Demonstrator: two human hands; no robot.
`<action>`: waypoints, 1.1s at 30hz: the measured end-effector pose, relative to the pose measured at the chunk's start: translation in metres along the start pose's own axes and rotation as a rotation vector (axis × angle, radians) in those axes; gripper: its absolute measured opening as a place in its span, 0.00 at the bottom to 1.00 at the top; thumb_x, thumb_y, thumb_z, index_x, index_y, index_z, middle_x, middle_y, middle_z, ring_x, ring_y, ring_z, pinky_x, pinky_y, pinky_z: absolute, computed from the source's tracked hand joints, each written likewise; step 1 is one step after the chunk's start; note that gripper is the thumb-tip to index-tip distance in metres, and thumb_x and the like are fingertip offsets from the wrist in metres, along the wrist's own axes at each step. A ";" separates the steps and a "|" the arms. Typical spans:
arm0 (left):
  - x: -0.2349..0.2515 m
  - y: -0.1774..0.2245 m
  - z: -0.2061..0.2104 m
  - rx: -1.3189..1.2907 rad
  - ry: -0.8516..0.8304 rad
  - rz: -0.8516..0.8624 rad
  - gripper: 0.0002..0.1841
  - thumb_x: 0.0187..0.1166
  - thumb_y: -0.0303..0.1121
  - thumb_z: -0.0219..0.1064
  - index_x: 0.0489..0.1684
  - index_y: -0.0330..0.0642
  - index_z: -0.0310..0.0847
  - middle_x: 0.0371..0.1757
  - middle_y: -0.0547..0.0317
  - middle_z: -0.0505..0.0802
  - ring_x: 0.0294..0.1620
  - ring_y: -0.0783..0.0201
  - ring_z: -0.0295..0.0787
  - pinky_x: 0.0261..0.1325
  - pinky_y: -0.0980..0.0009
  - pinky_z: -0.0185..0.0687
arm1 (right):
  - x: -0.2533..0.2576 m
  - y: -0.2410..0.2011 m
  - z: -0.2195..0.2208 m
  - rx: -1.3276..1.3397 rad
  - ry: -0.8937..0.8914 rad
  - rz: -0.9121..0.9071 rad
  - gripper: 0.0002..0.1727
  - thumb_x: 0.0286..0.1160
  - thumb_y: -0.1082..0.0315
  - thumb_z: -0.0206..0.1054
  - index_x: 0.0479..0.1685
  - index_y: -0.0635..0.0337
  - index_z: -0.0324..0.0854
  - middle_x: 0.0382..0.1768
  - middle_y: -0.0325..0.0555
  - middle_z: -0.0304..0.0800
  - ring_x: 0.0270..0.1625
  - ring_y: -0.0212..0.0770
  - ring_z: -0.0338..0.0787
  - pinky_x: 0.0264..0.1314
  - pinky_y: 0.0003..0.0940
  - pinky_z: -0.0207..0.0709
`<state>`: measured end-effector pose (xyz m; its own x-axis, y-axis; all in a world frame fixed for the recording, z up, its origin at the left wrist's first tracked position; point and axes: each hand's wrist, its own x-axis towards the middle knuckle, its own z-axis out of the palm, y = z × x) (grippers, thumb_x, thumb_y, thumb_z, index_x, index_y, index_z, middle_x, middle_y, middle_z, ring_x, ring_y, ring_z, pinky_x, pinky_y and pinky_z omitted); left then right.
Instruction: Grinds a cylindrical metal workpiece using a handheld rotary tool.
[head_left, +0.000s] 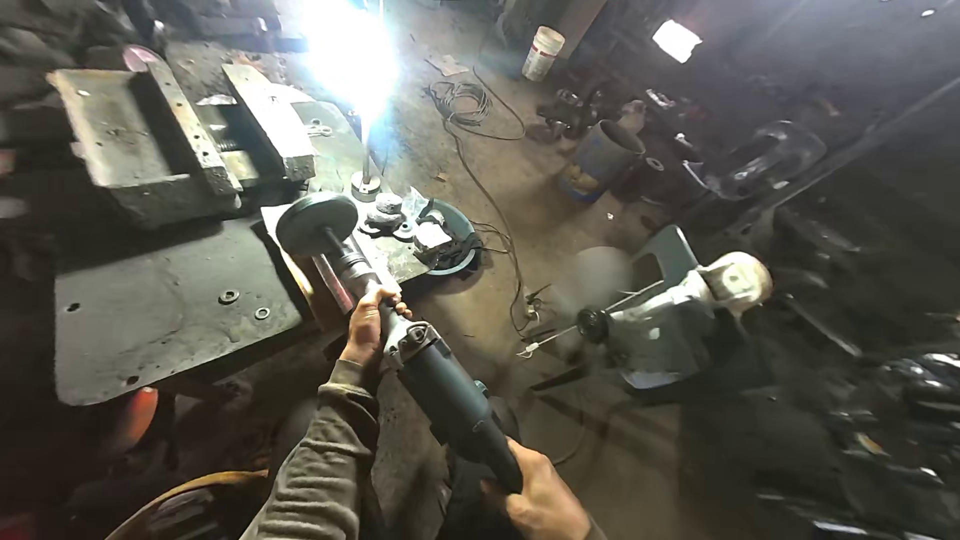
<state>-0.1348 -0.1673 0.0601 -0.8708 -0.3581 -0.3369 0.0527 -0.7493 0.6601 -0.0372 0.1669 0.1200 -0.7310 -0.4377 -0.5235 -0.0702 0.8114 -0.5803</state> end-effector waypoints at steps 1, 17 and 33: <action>-0.004 0.002 -0.006 -0.019 0.003 0.015 0.15 0.86 0.34 0.50 0.25 0.47 0.74 0.19 0.62 0.81 0.21 0.64 0.82 0.33 0.64 0.86 | 0.001 -0.002 0.001 -0.020 -0.018 -0.004 0.33 0.65 0.49 0.79 0.71 0.50 0.83 0.49 0.43 0.96 0.53 0.41 0.95 0.63 0.53 0.87; 0.014 -0.011 0.017 0.045 0.033 -0.079 0.10 0.84 0.36 0.56 0.30 0.49 0.75 0.22 0.62 0.81 0.21 0.64 0.81 0.31 0.63 0.85 | 0.003 0.013 0.002 0.093 0.036 0.018 0.31 0.62 0.50 0.81 0.66 0.52 0.85 0.50 0.41 0.96 0.55 0.36 0.94 0.66 0.47 0.87; 0.042 -0.028 0.041 0.044 0.130 -0.166 0.06 0.80 0.31 0.62 0.35 0.39 0.76 0.22 0.54 0.84 0.19 0.59 0.84 0.27 0.61 0.87 | 0.011 0.020 -0.003 0.260 0.073 0.002 0.27 0.61 0.56 0.84 0.59 0.60 0.86 0.42 0.45 0.96 0.41 0.38 0.95 0.54 0.45 0.91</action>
<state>-0.1931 -0.1386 0.0545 -0.7953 -0.3022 -0.5254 -0.1105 -0.7800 0.6159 -0.0490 0.1792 0.1049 -0.7789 -0.3991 -0.4837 0.1009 0.6816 -0.7248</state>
